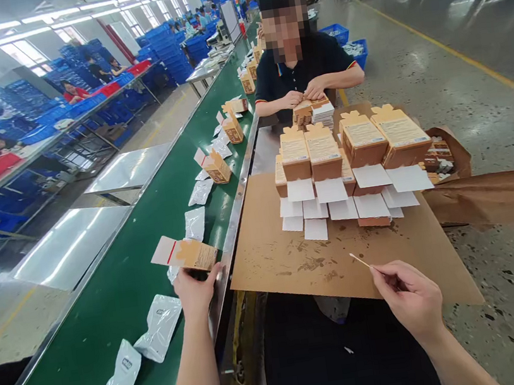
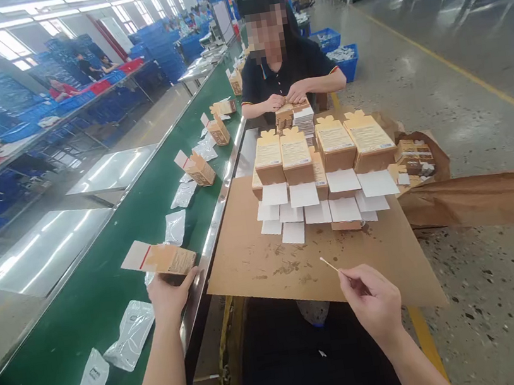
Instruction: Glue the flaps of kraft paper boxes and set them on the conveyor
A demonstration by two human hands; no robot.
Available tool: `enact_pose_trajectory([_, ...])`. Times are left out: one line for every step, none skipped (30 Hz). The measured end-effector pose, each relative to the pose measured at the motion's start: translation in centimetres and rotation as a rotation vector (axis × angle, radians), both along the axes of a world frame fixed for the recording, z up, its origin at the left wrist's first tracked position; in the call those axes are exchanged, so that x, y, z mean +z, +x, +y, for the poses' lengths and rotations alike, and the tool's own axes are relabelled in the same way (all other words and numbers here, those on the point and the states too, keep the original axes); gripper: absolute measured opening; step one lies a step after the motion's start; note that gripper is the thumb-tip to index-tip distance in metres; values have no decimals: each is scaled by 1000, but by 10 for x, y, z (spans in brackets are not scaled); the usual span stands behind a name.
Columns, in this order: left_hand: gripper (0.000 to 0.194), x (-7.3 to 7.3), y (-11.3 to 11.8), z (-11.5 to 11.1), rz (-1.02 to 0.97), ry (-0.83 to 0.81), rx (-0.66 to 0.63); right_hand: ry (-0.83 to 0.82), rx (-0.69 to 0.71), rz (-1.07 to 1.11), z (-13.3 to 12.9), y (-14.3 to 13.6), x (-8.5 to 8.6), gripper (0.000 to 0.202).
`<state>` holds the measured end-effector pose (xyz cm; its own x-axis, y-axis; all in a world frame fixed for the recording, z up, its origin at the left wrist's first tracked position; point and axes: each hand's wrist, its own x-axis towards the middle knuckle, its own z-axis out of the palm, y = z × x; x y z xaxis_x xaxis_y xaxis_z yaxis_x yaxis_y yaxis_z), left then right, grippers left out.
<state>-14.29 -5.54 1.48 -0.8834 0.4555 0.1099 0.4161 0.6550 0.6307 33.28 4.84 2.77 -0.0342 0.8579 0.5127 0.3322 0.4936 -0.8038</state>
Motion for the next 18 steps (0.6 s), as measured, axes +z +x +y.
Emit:
enact_pose_trajectory([69,-2,2,-8,73,-44,0,0,-25,-8,-2,8,0,27])
enact_pose_trajectory([68,-6,7,-17,144,-53,-2,-4,-53,-20,-4,17,-1,27])
enact_pose_trajectory([66,-10,14,-26,202,-19,-6,-12,-80,-34,-8,26,-2,26])
enact_pose_trajectory([64,-15,24,-33,237,42,-15,-24,-103,-49,-11,34,-4,26])
enact_pose_trajectory([62,-20,36,-37,240,113,-40,-37,-124,-62,-15,42,-6,26])
enact_pose_trajectory([59,-23,50,-37,204,188,-83,-50,-143,-72,-18,48,-7,28])
enact_pose_trajectory([56,-25,64,-31,134,260,-142,-62,-155,-76,-21,52,-9,30])
enact_pose_trajectory([55,-24,78,-20,41,327,-205,-72,-163,-78,-23,54,-10,31])
enact_pose_trajectory([55,-20,90,-3,-60,389,-262,-77,-169,-79,-24,54,-10,32])
enact_pose_trajectory([55,-14,100,19,-162,450,-302,-75,-172,-80,-25,53,-10,33])
enact_pose_trajectory([56,-5,107,44,-255,508,-320,-70,-174,-80,-25,51,-9,32])
enact_pose_trajectory([56,6,111,73,-339,558,-318,-61,-177,-79,-25,48,-8,32])
enact_pose_trajectory([57,18,112,103,-426,600,-299,-51,-179,-76,-25,46,-7,31])
enact_pose_trajectory([57,32,110,133,-508,613,-292,-43,-181,-73,-26,43,-6,31])
enact_pose_trajectory([56,46,106,162,-535,618,-308,-36,-184,-68,-26,40,-5,31])
enact_pose_trajectory([56,59,102,190,-545,629,-323,-31,-187,-62,-27,39,-3,31])
enact_pose_trajectory([55,72,98,215,-535,638,-342,-26,-192,-57,-28,37,-2,31])
enact_pose_trajectory([56,83,94,238,-505,636,-364,-20,-199,-53,-30,37,-1,31])
